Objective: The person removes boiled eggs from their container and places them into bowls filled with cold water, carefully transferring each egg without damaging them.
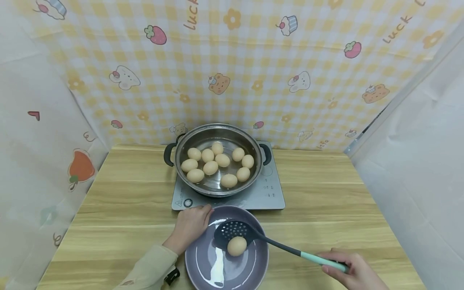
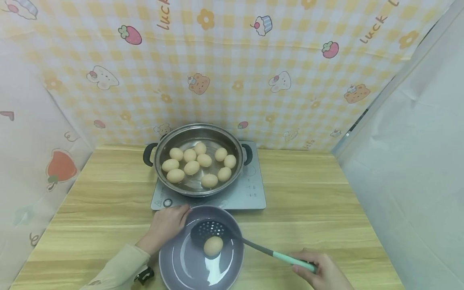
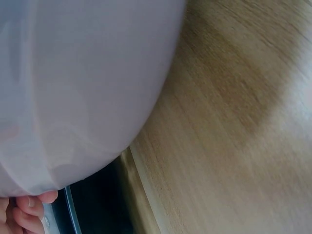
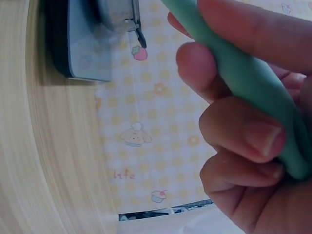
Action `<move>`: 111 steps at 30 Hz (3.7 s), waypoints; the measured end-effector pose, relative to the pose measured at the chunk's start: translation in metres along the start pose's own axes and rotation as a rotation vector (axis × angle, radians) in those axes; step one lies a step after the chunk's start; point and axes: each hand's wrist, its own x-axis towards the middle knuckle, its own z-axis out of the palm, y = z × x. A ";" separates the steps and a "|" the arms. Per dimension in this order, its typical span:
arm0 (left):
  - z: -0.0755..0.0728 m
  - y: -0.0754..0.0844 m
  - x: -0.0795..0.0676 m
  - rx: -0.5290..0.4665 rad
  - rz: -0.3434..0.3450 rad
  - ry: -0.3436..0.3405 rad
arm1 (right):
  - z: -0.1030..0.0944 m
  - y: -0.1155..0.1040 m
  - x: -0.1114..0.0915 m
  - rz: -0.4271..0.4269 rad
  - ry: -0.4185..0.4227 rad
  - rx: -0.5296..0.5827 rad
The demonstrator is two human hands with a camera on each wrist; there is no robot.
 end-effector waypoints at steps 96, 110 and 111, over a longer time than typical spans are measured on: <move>-0.001 0.000 -0.001 -0.012 -0.008 0.009 | 0.060 -0.037 0.104 0.056 0.264 -0.182; 0.000 0.000 -0.002 -0.019 -0.007 0.030 | 0.060 -0.042 0.109 0.190 0.193 0.028; 0.000 0.000 -0.002 -0.018 -0.008 0.032 | 0.060 -0.041 0.108 0.185 0.193 0.038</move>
